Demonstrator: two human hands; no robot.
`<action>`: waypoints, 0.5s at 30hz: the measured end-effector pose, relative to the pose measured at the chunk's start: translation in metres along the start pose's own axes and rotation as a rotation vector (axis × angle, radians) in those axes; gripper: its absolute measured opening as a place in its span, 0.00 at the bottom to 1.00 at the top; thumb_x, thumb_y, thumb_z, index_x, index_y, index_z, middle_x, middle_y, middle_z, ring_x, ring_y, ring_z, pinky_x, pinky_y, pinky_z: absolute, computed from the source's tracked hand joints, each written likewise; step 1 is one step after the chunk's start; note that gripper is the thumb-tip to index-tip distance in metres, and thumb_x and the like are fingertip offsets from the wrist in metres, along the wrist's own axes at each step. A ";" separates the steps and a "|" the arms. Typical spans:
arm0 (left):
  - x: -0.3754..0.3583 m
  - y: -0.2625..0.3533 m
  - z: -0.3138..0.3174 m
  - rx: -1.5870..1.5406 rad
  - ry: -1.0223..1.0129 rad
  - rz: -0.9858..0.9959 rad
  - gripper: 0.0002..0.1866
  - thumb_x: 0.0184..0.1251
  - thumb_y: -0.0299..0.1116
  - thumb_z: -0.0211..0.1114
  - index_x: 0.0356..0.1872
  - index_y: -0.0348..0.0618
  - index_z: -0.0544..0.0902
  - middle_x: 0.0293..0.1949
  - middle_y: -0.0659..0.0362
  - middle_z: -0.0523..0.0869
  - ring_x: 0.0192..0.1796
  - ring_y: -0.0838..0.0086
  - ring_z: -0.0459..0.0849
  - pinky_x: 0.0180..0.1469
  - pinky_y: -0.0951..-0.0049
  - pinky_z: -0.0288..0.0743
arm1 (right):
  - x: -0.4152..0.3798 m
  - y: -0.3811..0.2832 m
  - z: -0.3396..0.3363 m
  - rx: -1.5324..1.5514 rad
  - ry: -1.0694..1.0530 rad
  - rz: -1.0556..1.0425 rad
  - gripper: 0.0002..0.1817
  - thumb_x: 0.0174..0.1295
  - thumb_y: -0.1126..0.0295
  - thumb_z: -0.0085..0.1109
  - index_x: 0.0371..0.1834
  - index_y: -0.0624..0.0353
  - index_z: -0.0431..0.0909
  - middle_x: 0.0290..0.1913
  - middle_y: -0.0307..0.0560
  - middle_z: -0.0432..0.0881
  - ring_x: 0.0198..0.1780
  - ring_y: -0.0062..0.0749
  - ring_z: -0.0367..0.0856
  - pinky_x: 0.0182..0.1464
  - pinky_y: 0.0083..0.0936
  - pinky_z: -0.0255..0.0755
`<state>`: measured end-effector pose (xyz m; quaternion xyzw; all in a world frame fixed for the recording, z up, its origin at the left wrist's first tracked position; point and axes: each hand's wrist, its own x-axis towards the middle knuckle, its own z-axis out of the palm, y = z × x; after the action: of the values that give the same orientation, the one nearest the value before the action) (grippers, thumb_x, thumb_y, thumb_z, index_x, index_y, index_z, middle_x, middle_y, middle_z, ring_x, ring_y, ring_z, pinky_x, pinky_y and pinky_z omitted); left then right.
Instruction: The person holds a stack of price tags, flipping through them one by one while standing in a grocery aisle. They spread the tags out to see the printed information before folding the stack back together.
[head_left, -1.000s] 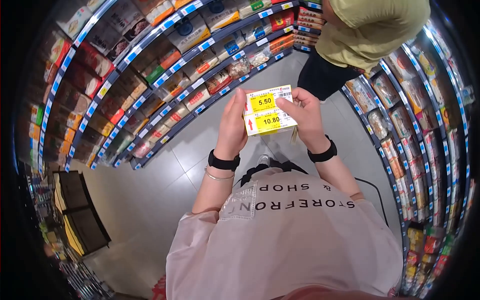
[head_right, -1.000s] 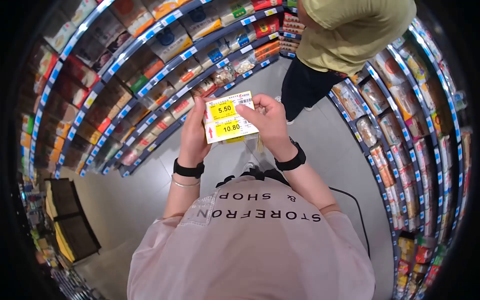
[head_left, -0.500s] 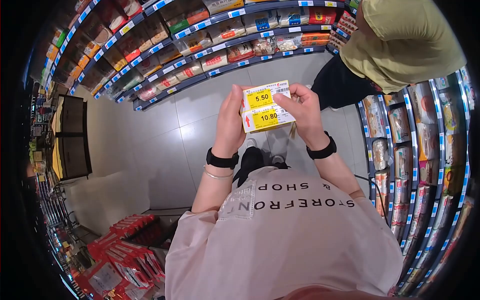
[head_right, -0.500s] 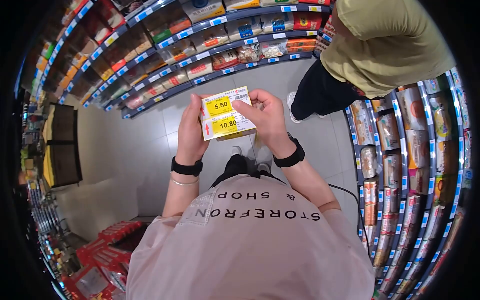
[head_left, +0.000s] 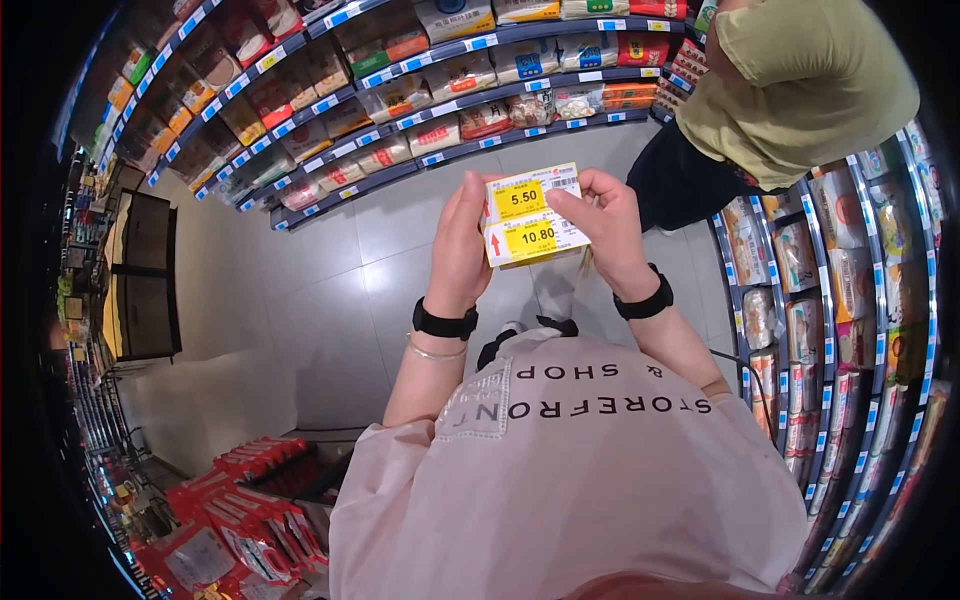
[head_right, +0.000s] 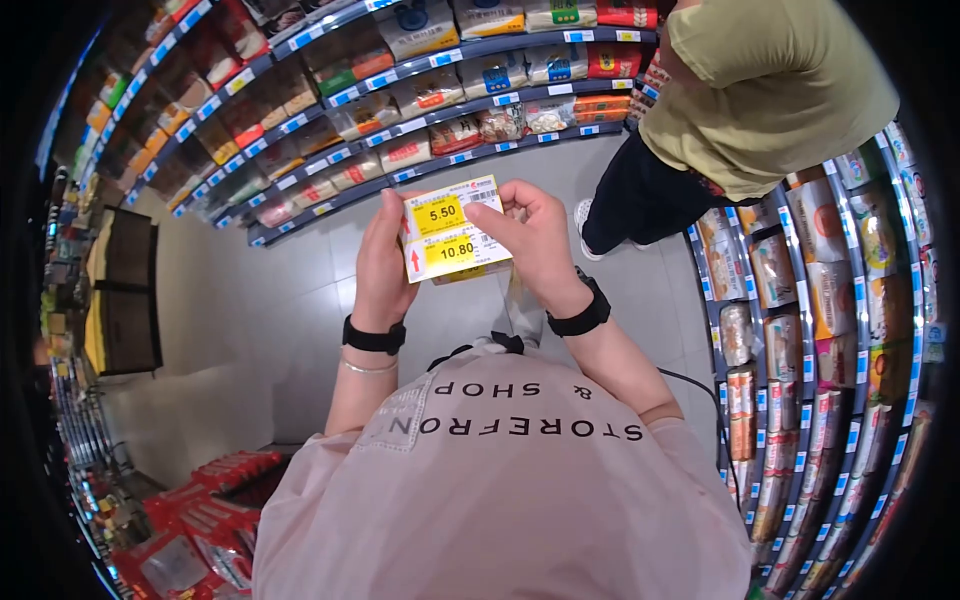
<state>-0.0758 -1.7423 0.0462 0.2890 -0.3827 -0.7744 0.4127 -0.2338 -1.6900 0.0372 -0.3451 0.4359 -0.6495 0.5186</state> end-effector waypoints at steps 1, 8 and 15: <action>-0.001 0.002 -0.002 0.002 0.002 0.007 0.25 0.76 0.50 0.41 0.47 0.34 0.74 0.41 0.53 0.82 0.43 0.74 0.83 0.46 0.74 0.78 | 0.000 0.000 0.004 -0.014 0.016 0.002 0.07 0.58 0.71 0.65 0.32 0.63 0.77 0.29 0.38 0.82 0.27 0.09 0.76 0.30 0.08 0.68; -0.008 0.014 -0.011 0.035 -0.032 0.038 0.25 0.76 0.50 0.41 0.47 0.34 0.74 0.41 0.53 0.82 0.42 0.74 0.84 0.45 0.75 0.78 | 0.000 0.004 0.017 -0.036 -0.003 -0.035 0.07 0.58 0.71 0.65 0.32 0.62 0.77 0.28 0.37 0.82 0.27 0.09 0.75 0.29 0.08 0.68; -0.011 0.017 -0.018 0.018 -0.030 0.065 0.26 0.76 0.50 0.41 0.46 0.34 0.74 0.41 0.53 0.82 0.41 0.74 0.84 0.45 0.75 0.79 | -0.001 0.010 0.024 -0.043 -0.014 -0.073 0.08 0.58 0.72 0.64 0.33 0.65 0.76 0.29 0.40 0.82 0.28 0.10 0.78 0.29 0.09 0.69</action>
<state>-0.0494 -1.7454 0.0515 0.2685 -0.4048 -0.7613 0.4295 -0.2083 -1.6949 0.0375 -0.3764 0.4333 -0.6560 0.4901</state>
